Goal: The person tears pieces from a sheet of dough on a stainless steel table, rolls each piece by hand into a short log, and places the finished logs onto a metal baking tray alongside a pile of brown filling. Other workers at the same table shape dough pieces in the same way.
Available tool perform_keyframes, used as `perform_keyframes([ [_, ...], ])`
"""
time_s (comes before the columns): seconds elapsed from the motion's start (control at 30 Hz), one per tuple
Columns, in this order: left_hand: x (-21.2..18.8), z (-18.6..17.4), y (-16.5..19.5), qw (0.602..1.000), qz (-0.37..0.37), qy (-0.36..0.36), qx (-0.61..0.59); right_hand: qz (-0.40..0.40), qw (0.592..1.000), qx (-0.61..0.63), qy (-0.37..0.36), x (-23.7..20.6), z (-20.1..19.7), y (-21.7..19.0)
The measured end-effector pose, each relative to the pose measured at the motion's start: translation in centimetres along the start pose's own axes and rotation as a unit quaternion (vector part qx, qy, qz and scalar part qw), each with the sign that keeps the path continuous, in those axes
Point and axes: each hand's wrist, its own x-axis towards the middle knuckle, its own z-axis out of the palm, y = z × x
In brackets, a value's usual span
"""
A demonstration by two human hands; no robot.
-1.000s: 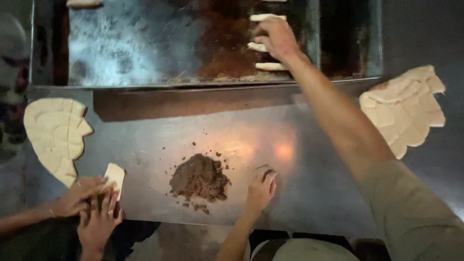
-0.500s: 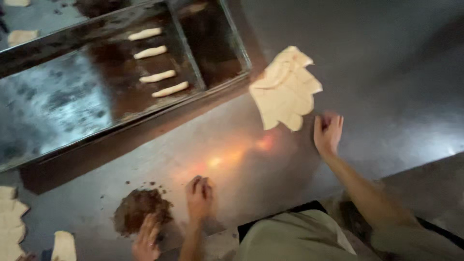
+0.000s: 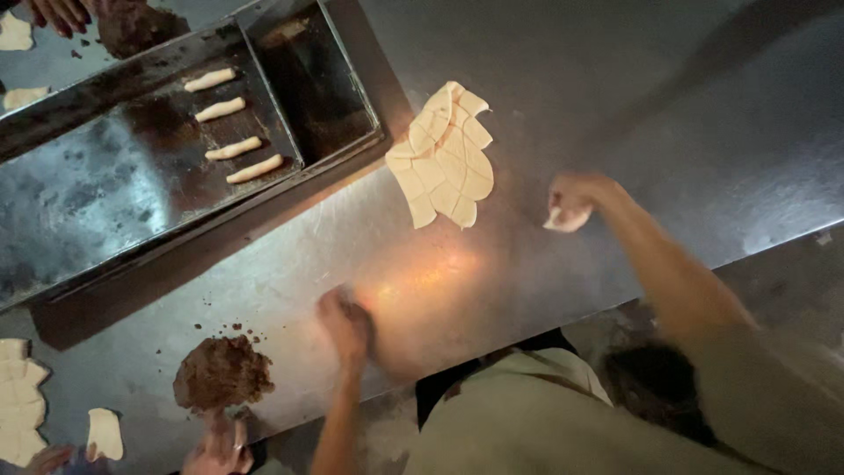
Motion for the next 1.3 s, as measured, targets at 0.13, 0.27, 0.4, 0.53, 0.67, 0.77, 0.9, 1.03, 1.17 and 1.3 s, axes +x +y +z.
perform_keyframes([
  [0.13, -0.3, 6.9, 11.9, 0.932, -0.004, -0.233, -0.278, 0.004, 0.908, 0.416, 0.051, -6.1, 3.5, -0.8],
  [0.27, 0.8, 10.6, 22.8, 0.866, -0.034, -0.252, -0.43, -0.145, 0.81, 0.547, 0.156, -8.5, 5.9, -6.1],
  [0.4, 2.6, 9.0, 27.3, 0.823, -0.028, -0.198, -0.531, -0.157, 0.829, 0.498, 0.202, -11.3, 5.0, -9.7],
  [0.53, 3.0, 5.9, 27.1, 0.825, -0.017, -0.226, -0.518, -0.229, 0.829, 0.417, 0.292, -13.5, 4.6, -12.6],
  [0.67, 3.2, 4.0, 26.3, 0.793, -0.032, -0.211, -0.57, -0.272, 0.822, 0.224, 0.447, -13.9, 5.4, -15.9],
  [0.77, 3.5, 3.2, 25.9, 0.792, -0.048, -0.255, -0.553, -0.228, 0.815, 0.166, 0.507, -14.6, 5.7, -17.3],
  [0.9, 2.3, 2.9, 26.2, 0.826, -0.032, -0.321, -0.462, -0.024, 0.878, 0.282, 0.386, -17.0, 6.0, -16.9],
  [1.03, -0.3, 4.5, 28.2, 0.762, 0.024, -0.368, -0.532, -0.037, 0.834, 0.285, 0.47, -20.7, 8.1, -14.1],
  [1.17, -1.4, 8.6, 30.8, 0.757, -0.021, -0.454, -0.47, -0.083, 0.739, 0.184, 0.642, -24.2, 12.1, -11.2],
  [1.3, -3.5, 15.1, 33.6, 0.667, -0.059, -0.575, -0.47, -0.04, 0.716, 0.16, 0.678, -26.9, 14.6, -9.2],
])
